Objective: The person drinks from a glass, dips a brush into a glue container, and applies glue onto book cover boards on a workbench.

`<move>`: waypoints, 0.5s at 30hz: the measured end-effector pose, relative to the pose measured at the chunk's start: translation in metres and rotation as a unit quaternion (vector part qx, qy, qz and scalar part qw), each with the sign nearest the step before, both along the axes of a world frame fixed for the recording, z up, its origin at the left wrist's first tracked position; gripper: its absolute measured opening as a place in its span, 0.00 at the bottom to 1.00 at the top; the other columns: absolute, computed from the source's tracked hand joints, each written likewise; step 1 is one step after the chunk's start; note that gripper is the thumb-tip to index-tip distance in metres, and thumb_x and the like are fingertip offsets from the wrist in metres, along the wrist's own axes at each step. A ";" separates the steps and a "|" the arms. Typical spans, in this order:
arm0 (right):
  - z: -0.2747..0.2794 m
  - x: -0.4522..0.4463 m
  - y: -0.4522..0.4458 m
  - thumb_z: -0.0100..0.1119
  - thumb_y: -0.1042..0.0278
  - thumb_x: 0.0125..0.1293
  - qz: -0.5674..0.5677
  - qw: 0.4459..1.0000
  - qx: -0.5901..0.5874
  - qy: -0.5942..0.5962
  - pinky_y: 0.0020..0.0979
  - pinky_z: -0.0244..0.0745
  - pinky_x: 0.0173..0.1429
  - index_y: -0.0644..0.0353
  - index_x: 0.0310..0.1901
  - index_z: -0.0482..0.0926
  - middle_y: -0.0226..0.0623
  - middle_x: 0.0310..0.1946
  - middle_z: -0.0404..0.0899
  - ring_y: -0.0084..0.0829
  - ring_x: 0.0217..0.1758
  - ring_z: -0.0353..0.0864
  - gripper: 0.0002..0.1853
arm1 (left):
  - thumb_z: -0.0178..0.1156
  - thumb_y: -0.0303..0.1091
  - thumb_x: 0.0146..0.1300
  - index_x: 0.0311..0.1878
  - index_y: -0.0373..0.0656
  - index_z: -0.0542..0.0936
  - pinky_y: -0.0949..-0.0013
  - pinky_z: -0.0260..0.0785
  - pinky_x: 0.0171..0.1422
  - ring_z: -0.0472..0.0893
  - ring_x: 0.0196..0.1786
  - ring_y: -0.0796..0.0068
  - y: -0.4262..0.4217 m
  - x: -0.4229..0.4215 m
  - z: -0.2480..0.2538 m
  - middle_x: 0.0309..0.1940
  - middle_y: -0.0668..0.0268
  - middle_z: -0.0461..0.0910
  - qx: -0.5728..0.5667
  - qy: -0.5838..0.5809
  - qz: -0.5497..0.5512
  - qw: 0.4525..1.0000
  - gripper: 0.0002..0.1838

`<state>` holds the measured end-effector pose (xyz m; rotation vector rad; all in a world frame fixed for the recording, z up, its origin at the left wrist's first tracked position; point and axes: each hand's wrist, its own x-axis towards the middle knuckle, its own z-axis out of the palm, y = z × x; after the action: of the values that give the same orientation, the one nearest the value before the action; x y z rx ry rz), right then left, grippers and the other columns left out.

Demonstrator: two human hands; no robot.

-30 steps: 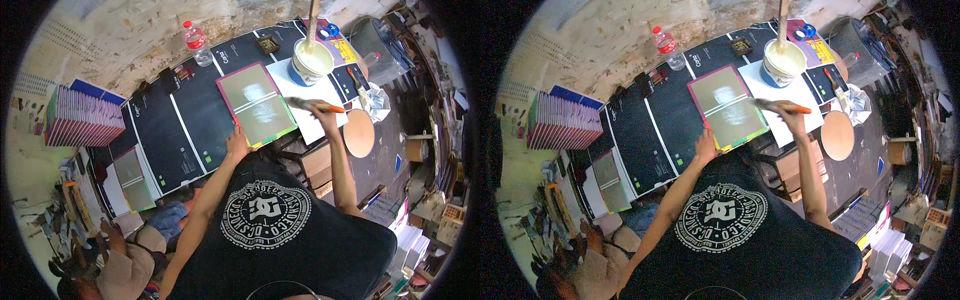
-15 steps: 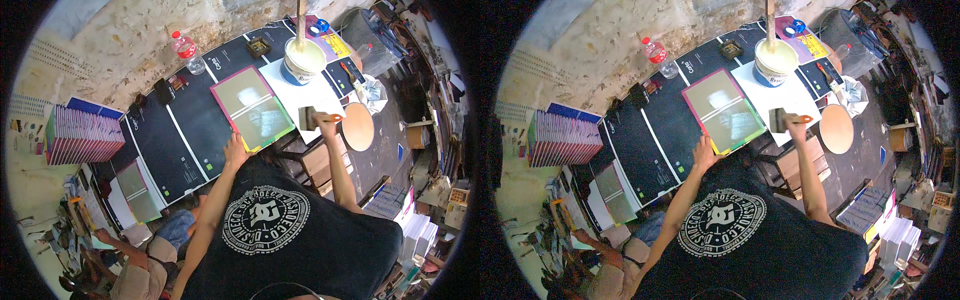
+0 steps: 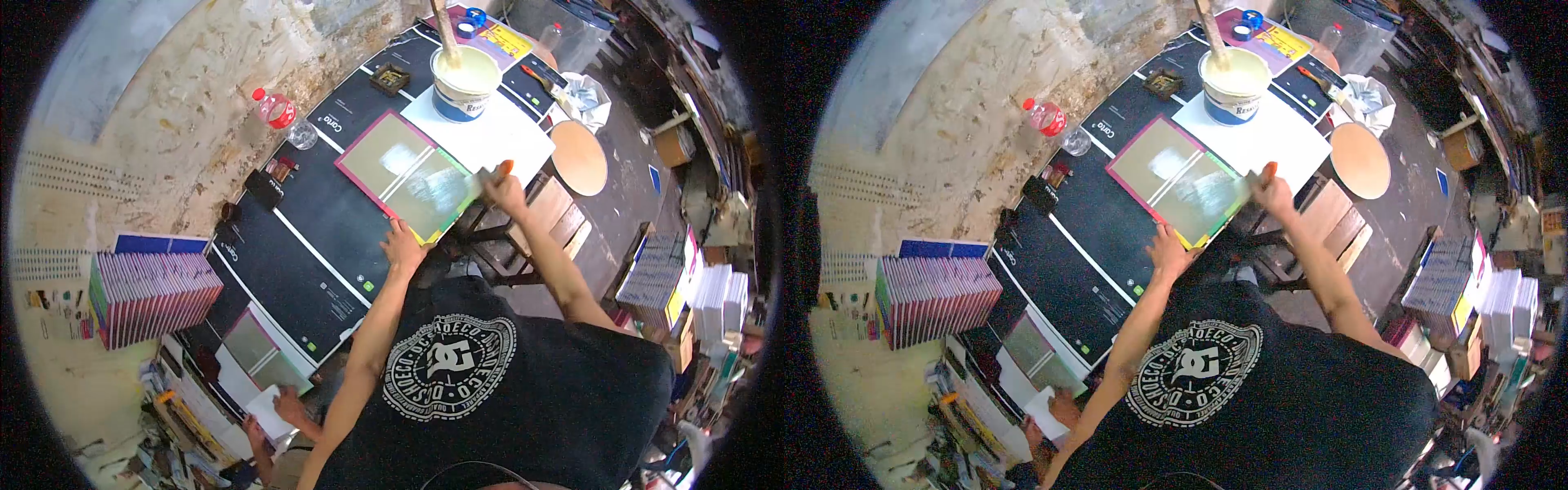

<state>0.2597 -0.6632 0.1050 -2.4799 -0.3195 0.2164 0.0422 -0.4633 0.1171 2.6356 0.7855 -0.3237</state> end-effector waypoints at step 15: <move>0.037 0.036 0.058 0.63 0.57 0.62 0.078 0.976 0.006 -0.203 0.43 0.76 0.32 0.59 0.30 0.82 0.44 0.25 0.81 0.46 0.27 0.81 0.13 | 0.77 0.53 0.45 0.63 0.31 0.63 0.34 0.65 0.60 0.73 0.60 0.47 0.002 0.009 0.010 0.63 0.53 0.62 -0.023 0.017 0.002 1.000 0.51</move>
<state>0.2960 -0.6053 0.1417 -2.4754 -0.6833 -0.2336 0.0514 -0.4616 0.1269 2.5916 0.7851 -0.3827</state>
